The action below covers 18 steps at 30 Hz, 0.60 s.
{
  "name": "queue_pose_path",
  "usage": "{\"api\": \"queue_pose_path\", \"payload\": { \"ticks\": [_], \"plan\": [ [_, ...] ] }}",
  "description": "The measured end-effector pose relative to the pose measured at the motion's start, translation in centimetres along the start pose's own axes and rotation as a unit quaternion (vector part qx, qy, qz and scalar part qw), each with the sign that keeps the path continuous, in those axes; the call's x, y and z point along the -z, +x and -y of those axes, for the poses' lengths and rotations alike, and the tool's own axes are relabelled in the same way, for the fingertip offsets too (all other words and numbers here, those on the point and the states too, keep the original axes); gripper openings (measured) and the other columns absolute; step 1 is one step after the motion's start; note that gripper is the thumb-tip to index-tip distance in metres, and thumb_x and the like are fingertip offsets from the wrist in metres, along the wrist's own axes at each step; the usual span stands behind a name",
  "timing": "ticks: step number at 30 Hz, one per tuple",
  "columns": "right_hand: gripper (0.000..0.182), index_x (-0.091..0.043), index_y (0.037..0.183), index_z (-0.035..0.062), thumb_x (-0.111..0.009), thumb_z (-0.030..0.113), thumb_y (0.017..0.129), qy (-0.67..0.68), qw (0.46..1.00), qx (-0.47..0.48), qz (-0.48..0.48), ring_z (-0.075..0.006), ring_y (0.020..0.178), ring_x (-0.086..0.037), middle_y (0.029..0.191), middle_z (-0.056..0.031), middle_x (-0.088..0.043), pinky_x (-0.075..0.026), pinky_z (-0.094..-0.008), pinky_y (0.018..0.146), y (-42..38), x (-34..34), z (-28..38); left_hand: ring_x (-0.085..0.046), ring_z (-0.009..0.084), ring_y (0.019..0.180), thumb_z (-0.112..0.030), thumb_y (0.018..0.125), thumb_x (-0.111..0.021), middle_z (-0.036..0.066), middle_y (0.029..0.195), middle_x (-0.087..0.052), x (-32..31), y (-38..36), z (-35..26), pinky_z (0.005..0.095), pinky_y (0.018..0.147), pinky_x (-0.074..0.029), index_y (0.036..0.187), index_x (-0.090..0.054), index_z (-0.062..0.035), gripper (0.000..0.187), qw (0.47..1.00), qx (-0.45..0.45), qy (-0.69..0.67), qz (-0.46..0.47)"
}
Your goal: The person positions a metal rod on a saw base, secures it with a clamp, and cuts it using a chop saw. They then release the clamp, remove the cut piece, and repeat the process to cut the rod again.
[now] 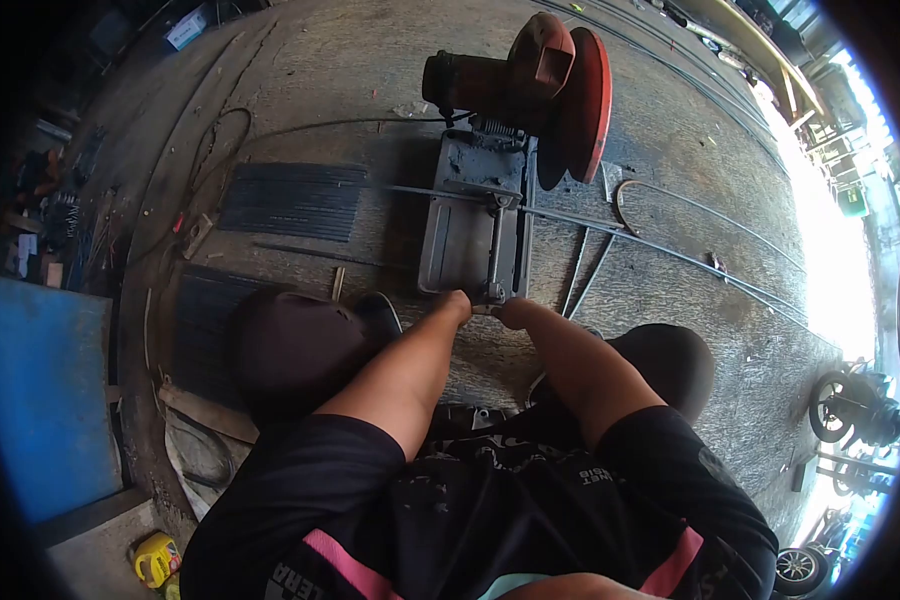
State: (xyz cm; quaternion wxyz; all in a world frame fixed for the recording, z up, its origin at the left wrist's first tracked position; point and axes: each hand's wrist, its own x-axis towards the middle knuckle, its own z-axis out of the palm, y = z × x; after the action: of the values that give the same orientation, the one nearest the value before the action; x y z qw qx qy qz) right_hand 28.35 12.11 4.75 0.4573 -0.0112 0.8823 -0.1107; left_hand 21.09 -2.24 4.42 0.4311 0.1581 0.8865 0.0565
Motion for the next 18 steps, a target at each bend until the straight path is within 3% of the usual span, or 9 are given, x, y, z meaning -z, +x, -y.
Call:
{"api": "queue_pose_path", "payload": {
  "ticks": [4,6,11,13,15,16,18],
  "plan": [
    [0.058,-0.064,0.111,0.004,-0.047,0.055,0.089,0.309,0.943,-0.109,0.064,-0.0283,0.093,-0.067,0.111,-0.0145,-0.066,-0.055,-0.0422,0.075,-3.6,2.4,1.2,-0.062,0.0332,0.105,-0.015,0.079,-0.065,0.02,0.112,-0.064,-1.4,2.6,0.9,0.039,0.088,-0.05,0.103,-0.068,-0.0021,0.027,0.997,-0.022,0.061,0.033],
    [0.061,-0.065,0.108,0.0029,-0.047,0.057,0.088,0.307,0.941,-0.117,0.076,-0.0269,0.091,-0.068,0.111,-0.0131,-0.066,-0.056,-0.0413,0.072,-3.1,2.0,0.9,-0.061,0.0321,0.108,-0.005,0.075,-0.065,0.018,0.116,-0.062,-0.5,2.7,0.5,0.0405,0.089,-0.05,0.103,-0.069,-0.0034,0.028,0.994,-0.021,0.071,0.083],
    [0.059,-0.063,0.109,0.0011,-0.049,0.055,0.089,0.292,0.939,-0.153,0.096,-0.0243,0.086,-0.069,0.11,-0.0102,-0.067,-0.057,-0.0387,0.065,-1.4,2.0,0.5,-0.06,0.0335,0.109,-0.01,0.078,-0.064,0.021,0.117,-0.061,0.5,1.0,0.6,0.0401,0.09,-0.049,0.104,-0.068,-0.0023,0.027,0.999,-0.003,0.014,0.049],
    [0.048,-0.062,0.112,0.0025,-0.056,0.044,0.089,0.305,0.936,-0.14,0.104,-0.0234,0.089,-0.068,0.109,-0.0105,-0.067,-0.057,-0.039,0.068,-0.5,1.2,-0.3,-0.06,0.0336,0.109,-0.012,0.08,-0.062,0.022,0.117,-0.061,0.3,1.0,1.0,0.04,0.09,-0.049,0.105,-0.068,-0.0015,0.028,0.999,0.014,-0.027,0.016],
    [0.039,-0.061,0.114,0.0038,-0.062,0.032,0.087,0.556,0.817,0.071,0.136,-0.0216,0.095,-0.066,0.108,-0.0112,-0.067,-0.058,-0.0402,0.071,-6.9,5.0,0.8,-0.061,0.0339,0.108,-0.03,0.087,-0.056,0.023,0.115,-0.061,-1.0,2.6,2.1,0.0409,0.088,-0.05,0.107,-0.066,0.001,0.039,0.995,0.049,-0.068,-0.06],
    [0.039,-0.061,0.114,0.0038,-0.062,0.032,0.087,0.557,0.816,0.069,0.14,-0.0216,0.095,-0.066,0.108,-0.0112,-0.067,-0.058,-0.0402,0.071,-8.7,6.3,0.9,-0.061,0.0339,0.108,-0.03,0.087,-0.056,0.023,0.115,-0.061,-1.4,3.6,2.9,0.0409,0.088,-0.05,0.107,-0.066,0.001,0.039,0.995,0.051,-0.068,-0.055],
    [0.033,-0.061,0.114,0.005,-0.062,0.023,0.086,0.672,0.711,0.141,0.154,-0.0225,0.096,-0.065,0.107,-0.0103,-0.066,-0.058,-0.0423,0.073,-10.7,8.5,0.0,-0.06,0.0347,0.108,-0.044,0.089,-0.05,0.025,0.114,-0.061,-0.9,4.3,3.3,0.0415,0.089,-0.049,0.108,-0.064,0.003,0.053,0.976,0.078,-0.2,-0.039]
  ]
}}
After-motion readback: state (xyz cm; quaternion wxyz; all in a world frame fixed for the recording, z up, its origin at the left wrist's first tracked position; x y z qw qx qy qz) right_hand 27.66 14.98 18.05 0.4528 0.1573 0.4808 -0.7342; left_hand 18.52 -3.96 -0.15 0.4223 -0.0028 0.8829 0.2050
